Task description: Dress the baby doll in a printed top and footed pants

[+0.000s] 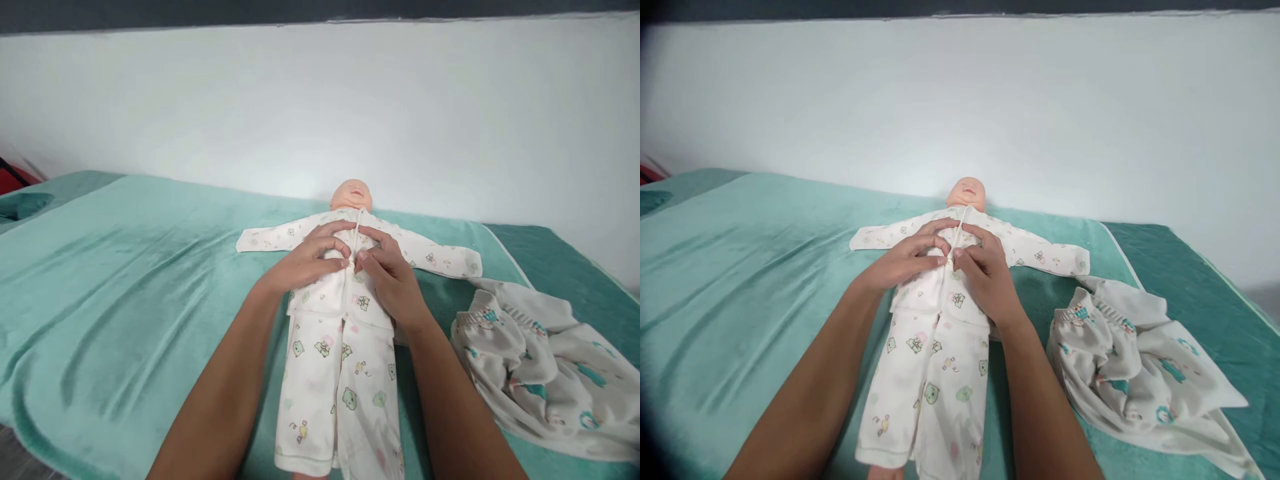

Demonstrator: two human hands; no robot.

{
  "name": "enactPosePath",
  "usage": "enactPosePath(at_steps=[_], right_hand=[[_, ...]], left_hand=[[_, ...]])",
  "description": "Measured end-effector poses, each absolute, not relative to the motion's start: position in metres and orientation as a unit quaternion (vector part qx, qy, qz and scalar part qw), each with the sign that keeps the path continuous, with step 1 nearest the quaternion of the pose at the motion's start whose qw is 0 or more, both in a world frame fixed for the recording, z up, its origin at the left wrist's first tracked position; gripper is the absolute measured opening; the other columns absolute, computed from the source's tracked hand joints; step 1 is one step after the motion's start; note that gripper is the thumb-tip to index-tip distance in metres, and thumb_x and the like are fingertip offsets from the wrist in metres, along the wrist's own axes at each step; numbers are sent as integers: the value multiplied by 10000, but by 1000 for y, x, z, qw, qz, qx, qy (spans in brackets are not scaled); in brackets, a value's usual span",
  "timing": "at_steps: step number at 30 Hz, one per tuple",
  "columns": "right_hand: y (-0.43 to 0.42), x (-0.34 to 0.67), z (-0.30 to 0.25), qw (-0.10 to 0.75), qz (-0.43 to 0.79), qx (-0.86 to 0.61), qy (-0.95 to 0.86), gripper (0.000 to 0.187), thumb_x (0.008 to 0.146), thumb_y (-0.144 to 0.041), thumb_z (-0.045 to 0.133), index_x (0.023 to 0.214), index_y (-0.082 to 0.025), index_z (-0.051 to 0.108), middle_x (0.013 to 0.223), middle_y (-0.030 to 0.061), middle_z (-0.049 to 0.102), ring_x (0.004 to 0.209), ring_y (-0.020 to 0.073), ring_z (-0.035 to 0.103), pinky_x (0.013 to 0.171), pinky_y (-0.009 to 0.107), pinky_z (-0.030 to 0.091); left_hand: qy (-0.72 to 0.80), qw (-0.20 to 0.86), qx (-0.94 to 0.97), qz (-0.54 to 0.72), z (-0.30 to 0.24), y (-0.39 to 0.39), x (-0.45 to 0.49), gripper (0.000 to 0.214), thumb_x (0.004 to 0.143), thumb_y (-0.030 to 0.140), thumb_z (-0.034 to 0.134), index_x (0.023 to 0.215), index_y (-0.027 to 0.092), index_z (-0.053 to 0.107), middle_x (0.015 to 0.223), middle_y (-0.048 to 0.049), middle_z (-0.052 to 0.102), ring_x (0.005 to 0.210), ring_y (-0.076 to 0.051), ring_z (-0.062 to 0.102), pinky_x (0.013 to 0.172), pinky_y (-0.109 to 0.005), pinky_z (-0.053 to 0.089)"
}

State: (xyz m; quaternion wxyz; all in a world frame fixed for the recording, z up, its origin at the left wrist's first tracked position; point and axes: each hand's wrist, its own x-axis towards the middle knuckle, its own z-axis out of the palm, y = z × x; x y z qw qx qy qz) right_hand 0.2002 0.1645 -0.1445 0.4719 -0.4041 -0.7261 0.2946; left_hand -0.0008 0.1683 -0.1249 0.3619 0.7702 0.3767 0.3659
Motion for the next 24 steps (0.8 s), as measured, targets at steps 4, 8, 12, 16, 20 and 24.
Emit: enactPosePath(at_steps=[4,8,12,16,20,24], right_hand=[[163,202,-142,453,300,-407,-734,282,948,-399,600,721,-267,704,1441,20,566,1397,277,450,1193,555,294],[162,201,-142,449,293,-408,-739,257,941,-375,604,725,-263,687,1435,32,553,1398,281,448,1189,559,299],[162,202,-143,439,289,-400,-751,261,951,-392,587,740,-264,671,1464,31,520,1414,288,423,1188,575,297],[161,206,-142,427,297,-388,-761,249,959,-429,584,793,-277,691,1484,37,495,1452,290,382,1193,584,284],[161,210,-142,423,302,-370,-770,226,946,-464,616,849,-290,722,1501,48,481,1485,296,345,1203,573,273],[163,209,-144,438,312,-367,-759,229,939,-454,634,819,-274,709,1483,57,494,1465,293,379,1205,546,275]], left_hand=[[358,386,767,368,-128,171,-5,33,893,288,678,891,284,710,1602,25,427,1549,-239,294,1158,-439,454],[360,391,757,380,-128,170,-3,48,884,285,691,841,264,689,1586,18,447,1539,-243,312,1119,-448,486],[371,391,750,384,-126,169,0,98,877,286,692,792,244,669,1582,4,454,1530,-261,331,1090,-458,507],[376,382,750,388,-126,169,2,95,870,255,687,779,244,663,1567,4,472,1518,-257,349,1083,-458,509],[372,374,748,403,-127,168,1,91,872,247,679,781,249,679,1563,15,480,1516,-253,353,1133,-488,468],[373,371,748,404,-126,168,0,124,909,271,648,837,280,749,1545,30,509,1494,-243,399,1189,-498,415]])
